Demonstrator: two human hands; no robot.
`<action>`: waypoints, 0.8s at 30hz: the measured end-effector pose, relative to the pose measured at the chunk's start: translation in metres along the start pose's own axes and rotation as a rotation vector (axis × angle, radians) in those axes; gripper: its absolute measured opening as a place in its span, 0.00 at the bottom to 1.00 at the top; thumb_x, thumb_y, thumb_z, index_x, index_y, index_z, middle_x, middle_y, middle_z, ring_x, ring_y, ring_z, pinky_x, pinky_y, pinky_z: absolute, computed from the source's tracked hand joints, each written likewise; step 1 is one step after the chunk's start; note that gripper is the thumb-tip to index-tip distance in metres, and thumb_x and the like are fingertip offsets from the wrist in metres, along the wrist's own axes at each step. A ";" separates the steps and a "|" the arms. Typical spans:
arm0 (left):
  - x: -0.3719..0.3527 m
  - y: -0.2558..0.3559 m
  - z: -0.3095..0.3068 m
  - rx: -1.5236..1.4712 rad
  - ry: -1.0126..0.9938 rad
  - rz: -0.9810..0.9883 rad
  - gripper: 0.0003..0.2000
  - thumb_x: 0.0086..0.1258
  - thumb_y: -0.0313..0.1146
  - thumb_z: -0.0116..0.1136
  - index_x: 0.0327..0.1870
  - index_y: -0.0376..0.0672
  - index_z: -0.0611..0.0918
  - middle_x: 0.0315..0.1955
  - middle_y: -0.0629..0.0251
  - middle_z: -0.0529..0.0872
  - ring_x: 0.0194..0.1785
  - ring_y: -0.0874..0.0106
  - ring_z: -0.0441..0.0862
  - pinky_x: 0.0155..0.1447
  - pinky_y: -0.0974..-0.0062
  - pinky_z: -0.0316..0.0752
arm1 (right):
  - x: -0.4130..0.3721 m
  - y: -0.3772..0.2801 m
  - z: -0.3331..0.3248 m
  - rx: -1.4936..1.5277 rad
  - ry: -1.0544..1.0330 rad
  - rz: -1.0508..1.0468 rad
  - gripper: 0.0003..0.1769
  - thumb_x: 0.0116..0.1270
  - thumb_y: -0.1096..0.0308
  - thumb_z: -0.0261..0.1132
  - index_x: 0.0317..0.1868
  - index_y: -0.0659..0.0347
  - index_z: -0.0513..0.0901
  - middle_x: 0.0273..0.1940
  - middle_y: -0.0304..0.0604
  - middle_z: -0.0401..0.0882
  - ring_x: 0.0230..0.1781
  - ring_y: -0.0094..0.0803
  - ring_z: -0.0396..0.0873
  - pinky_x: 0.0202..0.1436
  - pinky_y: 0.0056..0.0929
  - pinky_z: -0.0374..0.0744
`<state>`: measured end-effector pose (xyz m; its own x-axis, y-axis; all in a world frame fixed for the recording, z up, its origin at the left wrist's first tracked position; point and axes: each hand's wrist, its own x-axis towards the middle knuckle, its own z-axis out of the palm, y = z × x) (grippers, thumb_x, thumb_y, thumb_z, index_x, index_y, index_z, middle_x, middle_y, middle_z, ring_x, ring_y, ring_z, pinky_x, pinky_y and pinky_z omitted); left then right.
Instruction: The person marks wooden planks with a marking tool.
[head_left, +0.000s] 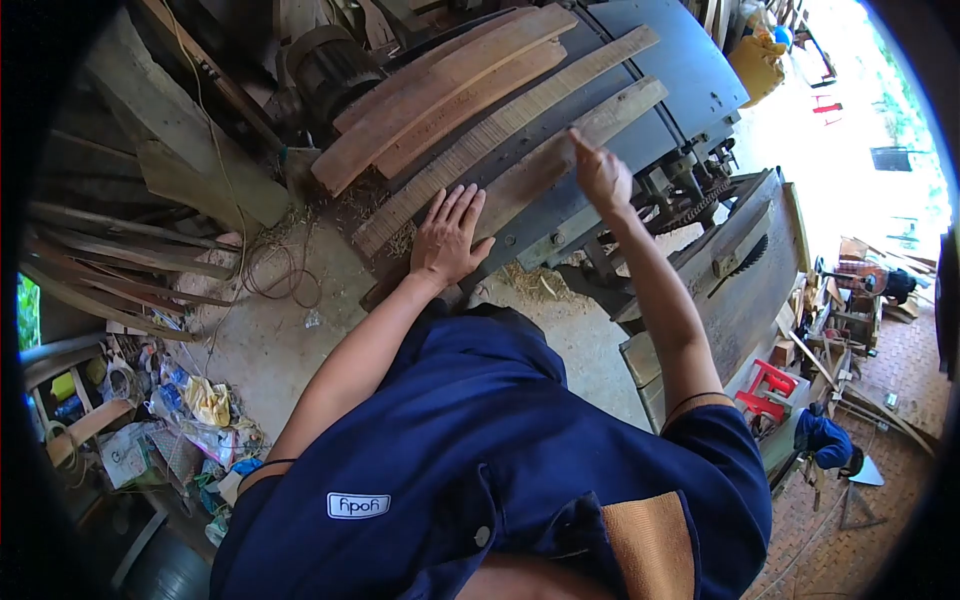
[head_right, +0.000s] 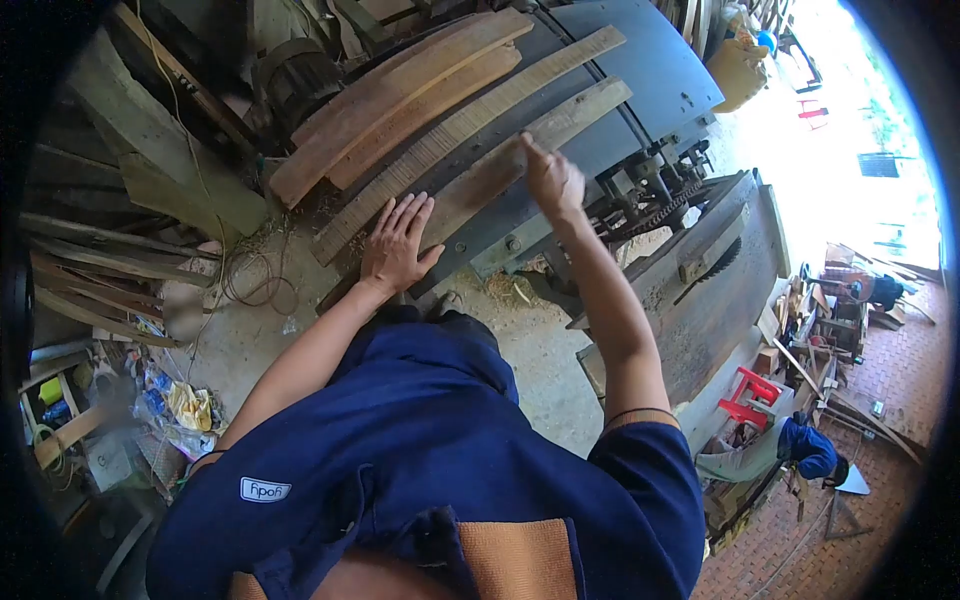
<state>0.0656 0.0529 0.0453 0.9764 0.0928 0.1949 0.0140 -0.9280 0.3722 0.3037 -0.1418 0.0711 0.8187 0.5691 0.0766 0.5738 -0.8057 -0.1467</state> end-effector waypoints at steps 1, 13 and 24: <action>-0.001 0.000 0.001 -0.001 -0.012 -0.005 0.38 0.71 0.51 0.60 0.78 0.42 0.64 0.75 0.56 0.68 0.79 0.58 0.63 0.84 0.56 0.51 | -0.008 -0.010 0.001 0.004 -0.012 -0.064 0.24 0.77 0.63 0.52 0.69 0.31 0.78 0.38 0.54 0.87 0.36 0.56 0.88 0.38 0.52 0.86; 0.000 -0.001 0.001 -0.011 0.018 0.004 0.37 0.70 0.51 0.60 0.77 0.41 0.66 0.74 0.55 0.70 0.78 0.58 0.64 0.85 0.56 0.51 | -0.001 -0.013 -0.003 -0.001 0.013 -0.090 0.23 0.75 0.63 0.53 0.65 0.32 0.82 0.38 0.53 0.87 0.38 0.56 0.88 0.40 0.52 0.86; -0.001 0.000 -0.001 -0.026 0.003 0.004 0.38 0.70 0.51 0.60 0.77 0.41 0.65 0.74 0.55 0.69 0.78 0.58 0.64 0.85 0.56 0.50 | 0.009 0.022 -0.008 -0.035 -0.042 -0.051 0.24 0.77 0.62 0.52 0.69 0.29 0.78 0.40 0.52 0.86 0.37 0.56 0.87 0.41 0.51 0.86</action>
<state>0.0642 0.0530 0.0454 0.9759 0.0903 0.1989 0.0045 -0.9187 0.3949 0.3243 -0.1560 0.0768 0.7870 0.6155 0.0415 0.6159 -0.7802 -0.1093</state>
